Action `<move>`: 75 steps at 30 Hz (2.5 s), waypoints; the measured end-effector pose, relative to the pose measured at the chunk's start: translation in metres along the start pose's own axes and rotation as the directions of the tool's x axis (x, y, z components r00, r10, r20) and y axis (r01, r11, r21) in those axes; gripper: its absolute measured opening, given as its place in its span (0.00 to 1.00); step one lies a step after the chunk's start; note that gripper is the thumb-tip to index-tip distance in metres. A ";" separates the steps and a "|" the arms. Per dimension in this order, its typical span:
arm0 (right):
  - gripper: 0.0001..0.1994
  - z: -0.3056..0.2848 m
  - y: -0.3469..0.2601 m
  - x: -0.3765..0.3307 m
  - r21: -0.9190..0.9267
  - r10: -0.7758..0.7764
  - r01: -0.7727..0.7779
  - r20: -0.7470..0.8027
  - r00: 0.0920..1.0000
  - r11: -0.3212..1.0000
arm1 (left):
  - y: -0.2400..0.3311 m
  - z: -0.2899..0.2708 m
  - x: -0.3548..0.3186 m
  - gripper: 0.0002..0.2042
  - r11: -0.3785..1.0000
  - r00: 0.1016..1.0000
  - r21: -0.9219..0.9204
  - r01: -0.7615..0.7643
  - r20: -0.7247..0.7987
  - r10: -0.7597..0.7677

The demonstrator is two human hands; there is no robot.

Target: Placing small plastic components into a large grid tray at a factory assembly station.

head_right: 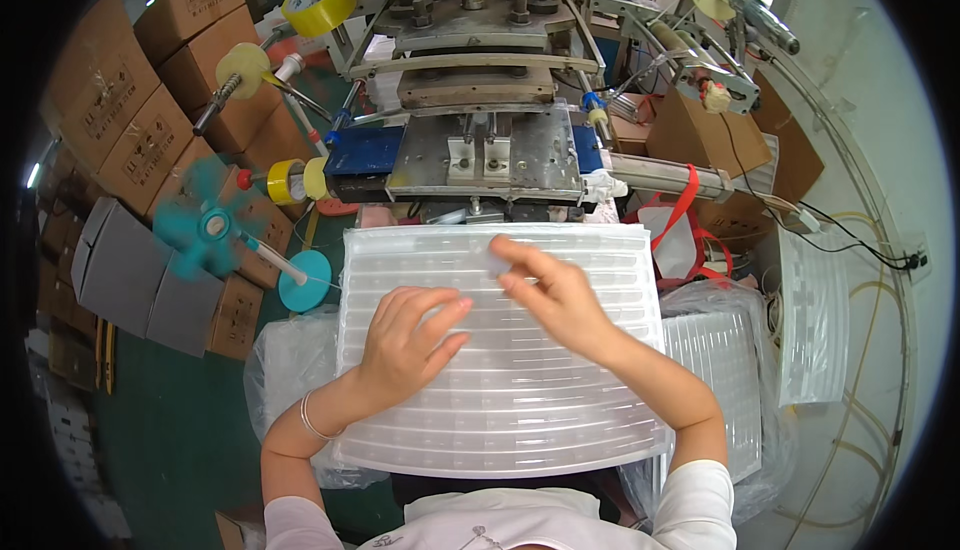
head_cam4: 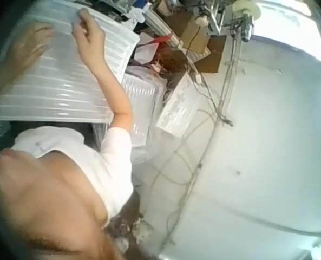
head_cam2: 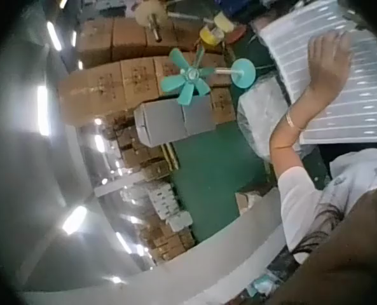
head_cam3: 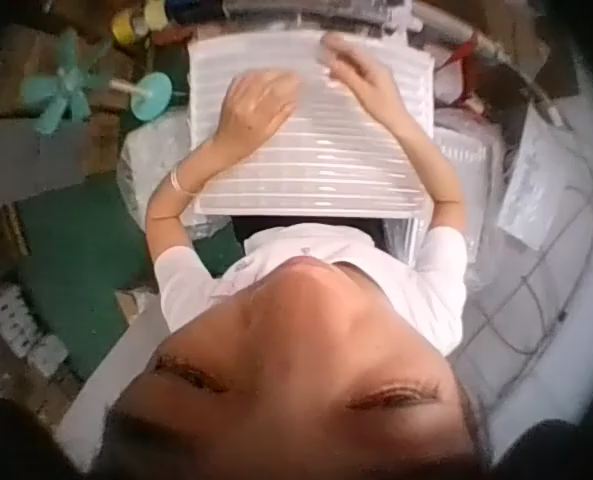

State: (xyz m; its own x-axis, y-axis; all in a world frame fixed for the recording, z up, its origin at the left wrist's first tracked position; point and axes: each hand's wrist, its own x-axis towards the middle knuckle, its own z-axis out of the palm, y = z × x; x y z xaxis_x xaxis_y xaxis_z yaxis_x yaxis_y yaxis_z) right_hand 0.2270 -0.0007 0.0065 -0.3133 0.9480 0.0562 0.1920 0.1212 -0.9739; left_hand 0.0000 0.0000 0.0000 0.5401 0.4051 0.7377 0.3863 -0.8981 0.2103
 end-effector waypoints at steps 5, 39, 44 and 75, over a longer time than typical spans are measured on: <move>0.17 -0.025 0.006 0.020 -0.207 -0.237 0.178 -0.312 0.920 0.962 | -0.034 0.007 0.005 0.18 0.967 0.963 0.009 0.254 0.088 -0.253; 0.11 -0.062 0.007 0.147 -0.921 -0.793 0.119 -0.247 0.557 0.370 | -0.146 -0.020 0.002 0.19 0.876 0.931 0.376 0.302 0.083 -0.356; 0.09 -0.005 0.000 0.102 -0.738 -0.640 0.336 -0.166 0.750 0.585 | -0.162 -0.017 -0.020 0.15 0.782 0.854 0.620 0.062 0.373 -0.363; 0.12 0.059 -0.012 0.081 -0.589 -0.547 0.472 0.061 0.835 0.655 | -0.147 -0.047 -0.037 0.11 0.799 0.666 0.303 0.520 0.442 -0.601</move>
State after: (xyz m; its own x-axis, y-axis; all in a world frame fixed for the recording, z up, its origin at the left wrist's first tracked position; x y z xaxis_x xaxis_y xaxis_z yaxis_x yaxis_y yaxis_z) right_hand 0.1446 0.0569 0.0102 -0.4229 0.7071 0.5667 0.5259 0.7008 -0.4819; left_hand -0.1118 0.1090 -0.0284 0.4576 0.8854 0.0817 0.8158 -0.4546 0.3574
